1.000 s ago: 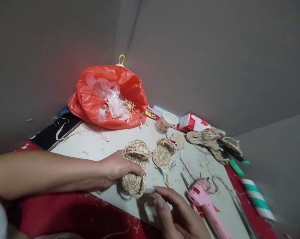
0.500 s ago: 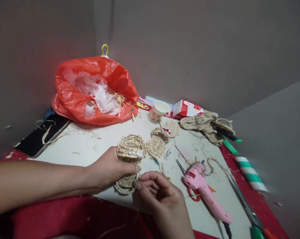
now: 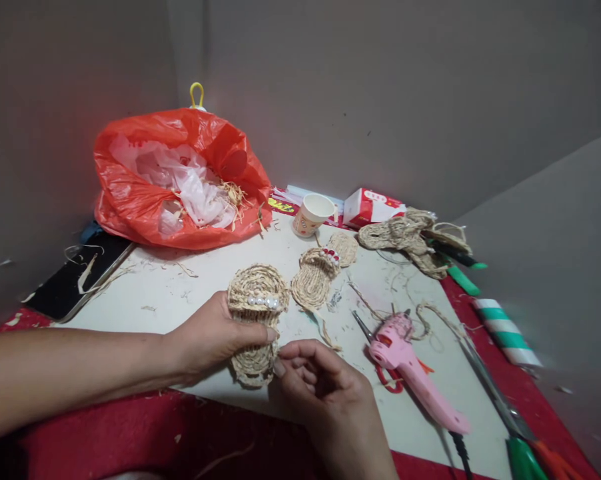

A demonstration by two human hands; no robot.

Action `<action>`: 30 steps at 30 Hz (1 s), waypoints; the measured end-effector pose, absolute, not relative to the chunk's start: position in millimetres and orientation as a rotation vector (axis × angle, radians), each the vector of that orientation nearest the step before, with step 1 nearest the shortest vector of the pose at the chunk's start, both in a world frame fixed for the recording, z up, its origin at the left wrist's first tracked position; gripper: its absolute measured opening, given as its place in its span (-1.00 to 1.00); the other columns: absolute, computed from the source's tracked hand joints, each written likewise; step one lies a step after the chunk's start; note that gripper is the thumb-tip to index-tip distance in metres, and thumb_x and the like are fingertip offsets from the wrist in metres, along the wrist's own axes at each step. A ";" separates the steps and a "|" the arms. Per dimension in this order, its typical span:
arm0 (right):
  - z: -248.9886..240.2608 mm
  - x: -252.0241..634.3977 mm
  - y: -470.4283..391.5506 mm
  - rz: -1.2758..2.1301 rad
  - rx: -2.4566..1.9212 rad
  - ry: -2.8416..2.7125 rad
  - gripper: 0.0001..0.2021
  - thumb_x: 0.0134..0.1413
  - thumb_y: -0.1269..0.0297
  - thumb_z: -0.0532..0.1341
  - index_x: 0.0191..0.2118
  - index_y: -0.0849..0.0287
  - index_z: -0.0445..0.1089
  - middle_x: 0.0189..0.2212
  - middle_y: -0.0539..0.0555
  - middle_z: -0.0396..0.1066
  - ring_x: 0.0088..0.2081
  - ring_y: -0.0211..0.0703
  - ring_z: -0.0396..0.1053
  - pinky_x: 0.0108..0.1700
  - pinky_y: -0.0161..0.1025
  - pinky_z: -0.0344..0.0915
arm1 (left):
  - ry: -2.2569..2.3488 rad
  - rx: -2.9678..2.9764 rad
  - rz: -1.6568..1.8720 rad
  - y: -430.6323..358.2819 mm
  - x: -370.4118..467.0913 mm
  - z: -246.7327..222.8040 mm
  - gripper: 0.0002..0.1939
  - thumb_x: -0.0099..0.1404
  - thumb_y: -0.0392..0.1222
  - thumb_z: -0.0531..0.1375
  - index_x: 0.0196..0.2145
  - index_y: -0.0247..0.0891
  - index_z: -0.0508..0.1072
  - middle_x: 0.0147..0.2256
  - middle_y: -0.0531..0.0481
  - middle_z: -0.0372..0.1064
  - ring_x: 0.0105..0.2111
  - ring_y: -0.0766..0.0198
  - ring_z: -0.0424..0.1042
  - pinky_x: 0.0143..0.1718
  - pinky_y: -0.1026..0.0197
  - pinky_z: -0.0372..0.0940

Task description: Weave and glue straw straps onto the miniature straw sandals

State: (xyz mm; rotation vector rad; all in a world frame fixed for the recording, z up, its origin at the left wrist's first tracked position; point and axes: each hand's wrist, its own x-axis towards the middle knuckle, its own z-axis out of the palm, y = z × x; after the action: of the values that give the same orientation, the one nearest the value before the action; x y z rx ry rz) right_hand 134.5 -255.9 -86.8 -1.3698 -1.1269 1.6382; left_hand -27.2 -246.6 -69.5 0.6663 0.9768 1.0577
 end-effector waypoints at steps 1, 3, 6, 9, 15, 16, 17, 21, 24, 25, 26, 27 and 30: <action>-83.4 133.9 -256.2 1.630 -1.377 -1.128 -0.72 -0.26 0.14 0.44 -0.46 0.22 0.46 -0.61 -0.03 0.35 -0.60 -0.39 0.19 -0.57 -0.47 0.10 | 0.970 0.664 1.060 -246.5 -27.3 -69.4 -0.71 0.01 -0.45 0.26 -0.26 -0.31 0.43 -0.36 0.04 0.38 -0.38 0.35 0.33 -0.28 0.23 0.26; -79.5 133.3 -256.3 1.615 -1.384 -1.127 -0.75 -0.24 0.17 0.44 -0.45 0.21 0.47 -0.59 -0.02 0.37 -0.58 -0.37 0.22 -0.55 -0.46 0.13 | 0.965 0.655 1.060 -246.0 -27.6 -69.6 -0.72 0.00 -0.45 0.27 -0.27 -0.32 0.43 -0.38 0.05 0.38 -0.40 0.36 0.33 -0.30 0.24 0.26; -82.1 134.3 -254.8 1.639 -1.357 -1.135 -0.72 -0.25 0.12 0.44 -0.45 0.21 0.46 -0.59 -0.01 0.38 -0.58 -0.34 0.25 -0.56 -0.44 0.17 | 0.966 0.630 1.055 -245.6 -27.9 -70.5 -0.75 -0.01 -0.45 0.28 -0.32 -0.33 0.43 -0.43 0.07 0.35 -0.45 0.38 0.30 -0.36 0.27 0.25; -85.3 134.9 -253.5 1.681 -1.345 -1.124 -0.67 -0.28 0.07 0.45 -0.46 0.22 0.44 -0.60 0.00 0.37 -0.60 -0.33 0.25 -0.59 -0.43 0.16 | 0.971 0.601 1.046 -246.0 -28.1 -71.6 -0.77 -0.01 -0.44 0.29 -0.33 -0.33 0.41 -0.45 0.07 0.33 -0.46 0.38 0.28 -0.38 0.26 0.25; -72.3 129.7 -255.7 1.736 -1.371 -0.989 -0.66 -0.32 0.13 0.48 -0.48 0.22 0.40 -0.63 -0.07 0.33 -0.62 -0.41 0.18 -0.58 -0.47 0.06 | 0.954 0.551 1.000 -245.9 -29.5 -72.6 -0.75 -0.03 -0.41 0.31 -0.34 -0.33 0.42 -0.47 0.07 0.34 -0.48 0.36 0.30 -0.39 0.25 0.25; -70.8 129.2 -255.8 1.748 -1.367 -0.986 -0.66 -0.32 0.13 0.48 -0.49 0.22 0.39 -0.64 -0.08 0.32 -0.64 -0.42 0.16 -0.59 -0.48 0.03 | 0.945 0.537 0.994 -245.5 -29.8 -72.5 -0.76 -0.04 -0.42 0.30 -0.35 -0.33 0.43 -0.47 0.06 0.35 -0.48 0.36 0.31 -0.39 0.25 0.26; -70.0 129.0 -255.7 1.757 -1.362 -0.987 -0.66 -0.31 0.12 0.47 -0.49 0.22 0.39 -0.65 -0.09 0.31 -0.65 -0.42 0.14 -0.61 -0.47 0.01 | 0.937 0.525 0.987 -245.1 -30.0 -72.5 -0.77 -0.05 -0.43 0.29 -0.36 -0.34 0.44 -0.47 0.06 0.36 -0.48 0.35 0.32 -0.39 0.25 0.26; -70.9 130.6 -254.6 1.792 -1.347 -1.014 -0.66 -0.28 0.12 0.47 -0.48 0.21 0.37 -0.68 -0.11 0.28 -0.69 -0.44 0.08 -0.65 -0.47 -0.05 | 0.909 0.503 0.976 -244.3 -30.6 -71.7 -0.76 -0.10 -0.49 0.22 -0.38 -0.36 0.48 -0.47 0.03 0.41 -0.48 0.34 0.35 -0.40 0.27 0.28; -73.7 132.2 -253.9 1.806 -1.341 -1.030 -0.66 -0.26 0.11 0.46 -0.48 0.21 0.36 -0.67 -0.11 0.28 -0.71 -0.45 0.06 -0.67 -0.47 -0.06 | 0.899 0.513 0.973 -245.2 -30.5 -70.6 -0.74 -0.12 -0.52 0.24 -0.40 -0.35 0.48 -0.47 0.04 0.43 -0.47 0.34 0.37 -0.39 0.28 0.29; -75.4 132.6 -253.8 1.809 -1.335 -1.037 -0.66 -0.25 0.10 0.45 -0.47 0.21 0.36 -0.67 -0.12 0.27 -0.71 -0.45 0.06 -0.67 -0.47 -0.06 | 0.902 0.524 0.972 -245.6 -30.4 -70.2 -0.75 -0.12 -0.51 0.26 -0.40 -0.34 0.48 -0.48 0.05 0.42 -0.47 0.35 0.36 -0.38 0.29 0.29; -77.5 133.0 -253.7 1.813 -1.324 -1.050 -0.65 -0.24 0.09 0.45 -0.47 0.21 0.36 -0.68 -0.12 0.26 -0.71 -0.46 0.05 -0.68 -0.48 -0.07 | 0.907 0.537 0.972 -246.0 -30.2 -69.8 -0.75 -0.11 -0.51 0.29 -0.41 -0.34 0.48 -0.48 0.06 0.42 -0.47 0.36 0.36 -0.38 0.30 0.29; -80.0 133.3 -253.6 1.817 -1.313 -1.066 -0.65 -0.23 0.08 0.45 -0.47 0.21 0.36 -0.68 -0.13 0.25 -0.72 -0.47 0.04 -0.69 -0.48 -0.08 | 0.915 0.551 0.973 -246.3 -30.0 -69.6 -0.76 -0.10 -0.50 0.30 -0.41 -0.33 0.48 -0.49 0.07 0.42 -0.47 0.36 0.36 -0.37 0.30 0.29; -88.5 133.8 -253.5 1.833 -1.296 -1.110 -0.62 -0.24 0.02 0.43 -0.47 0.20 0.35 -0.68 -0.13 0.24 -0.73 -0.46 0.03 -0.72 -0.48 -0.07 | 0.952 0.576 0.979 -246.7 -29.6 -69.7 -0.76 -0.10 -0.52 0.29 -0.43 -0.33 0.48 -0.48 0.08 0.42 -0.46 0.37 0.36 -0.34 0.29 0.30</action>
State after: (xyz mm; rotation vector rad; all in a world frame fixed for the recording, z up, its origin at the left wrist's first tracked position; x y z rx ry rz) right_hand 133.8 -253.5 -88.5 -1.2955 -1.1099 1.8332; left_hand -29.6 -246.7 -69.7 0.5764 0.9517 0.9787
